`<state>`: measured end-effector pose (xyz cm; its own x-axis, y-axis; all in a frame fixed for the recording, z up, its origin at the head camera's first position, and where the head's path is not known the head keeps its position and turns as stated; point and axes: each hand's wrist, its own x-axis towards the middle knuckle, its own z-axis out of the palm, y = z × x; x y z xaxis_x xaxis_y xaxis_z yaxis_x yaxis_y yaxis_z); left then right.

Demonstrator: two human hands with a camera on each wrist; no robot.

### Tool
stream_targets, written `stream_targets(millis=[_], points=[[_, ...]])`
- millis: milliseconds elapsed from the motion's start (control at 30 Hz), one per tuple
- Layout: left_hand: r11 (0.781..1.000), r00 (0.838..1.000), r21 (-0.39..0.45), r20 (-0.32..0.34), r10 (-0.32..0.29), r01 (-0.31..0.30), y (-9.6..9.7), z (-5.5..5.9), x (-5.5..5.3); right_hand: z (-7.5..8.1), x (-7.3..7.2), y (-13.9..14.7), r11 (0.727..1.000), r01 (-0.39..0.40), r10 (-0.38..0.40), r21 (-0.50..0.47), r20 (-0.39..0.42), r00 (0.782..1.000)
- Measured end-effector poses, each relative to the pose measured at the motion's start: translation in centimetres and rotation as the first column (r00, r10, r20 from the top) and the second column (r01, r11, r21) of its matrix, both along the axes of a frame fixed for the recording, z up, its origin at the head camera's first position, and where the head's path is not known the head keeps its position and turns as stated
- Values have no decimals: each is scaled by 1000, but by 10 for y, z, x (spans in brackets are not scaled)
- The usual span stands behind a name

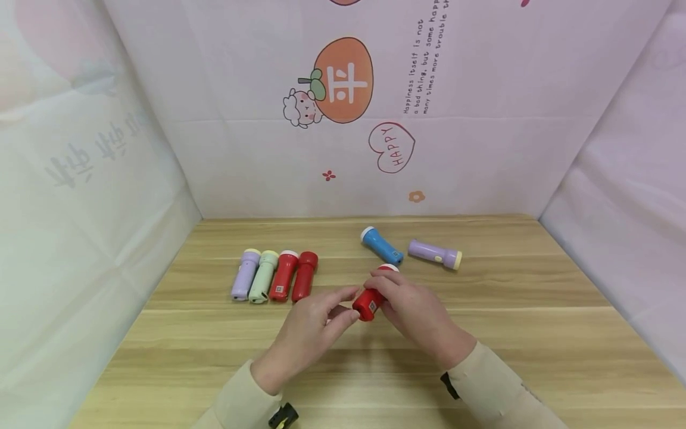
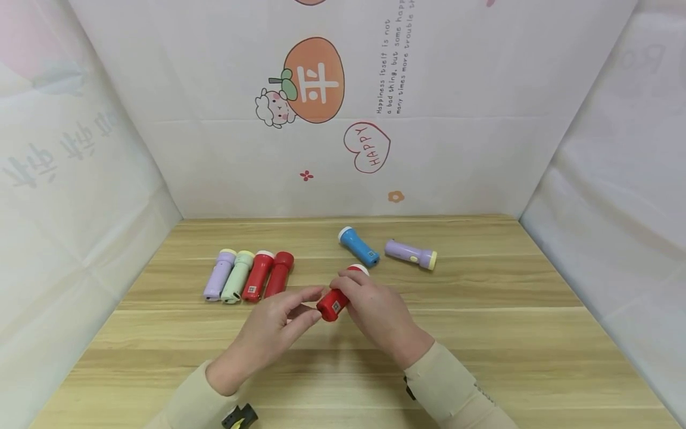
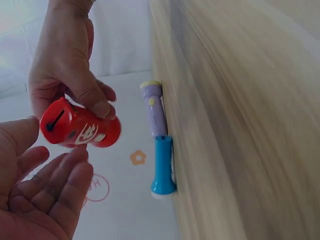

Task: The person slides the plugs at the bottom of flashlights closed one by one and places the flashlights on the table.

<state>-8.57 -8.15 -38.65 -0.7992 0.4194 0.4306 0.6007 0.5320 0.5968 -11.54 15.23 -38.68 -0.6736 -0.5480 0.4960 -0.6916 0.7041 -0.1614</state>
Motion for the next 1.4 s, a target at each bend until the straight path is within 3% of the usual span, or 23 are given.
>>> stream_targets(millis=[100,167,267,367,500,600,700,833,1033,1167,1400], points=[[993,995,-101,-79,60,-68,-6,2,2,-2,-2,0,1000,11,-11,3,2,1000],[971,983,-197,-149,107,-135,-10,3,3,-2,-3,0,1000,11,-11,2,9,1000],[915,958,-329,-240,160,-235,-17,2,5,-4,-5,1,1000,11,-11,9,18,1000],[837,931,-443,-307,196,-322,-23,0,6,-5,-8,0,1000,10,-10,22,21,1000],[736,928,-567,-271,257,-370,-28,-2,9,-7,-13,-2,998,14,-16,60,32,999],[698,930,-618,-196,310,-363,-32,-5,11,-8,-17,-5,994,23,-27,110,40,999],[691,928,-633,-130,350,-349,-35,-7,12,-8,-21,-9,986,35,-43,161,49,998],[681,919,-644,-93,382,-348,-37,-9,12,-10,-27,-16,972,37,-58,234,84,995],[674,909,-647,-77,408,-358,-38,-10,11,-9,-41,-30,946,1,-49,323,138,989],[671,909,-650,-76,411,-357,-38,-10,11,-12,-52,-39,926,-30,-20,376,131,991],[671,912,-648,-92,400,-360,-37,-11,11,-18,-66,-51,915,-86,54,393,90,994]])
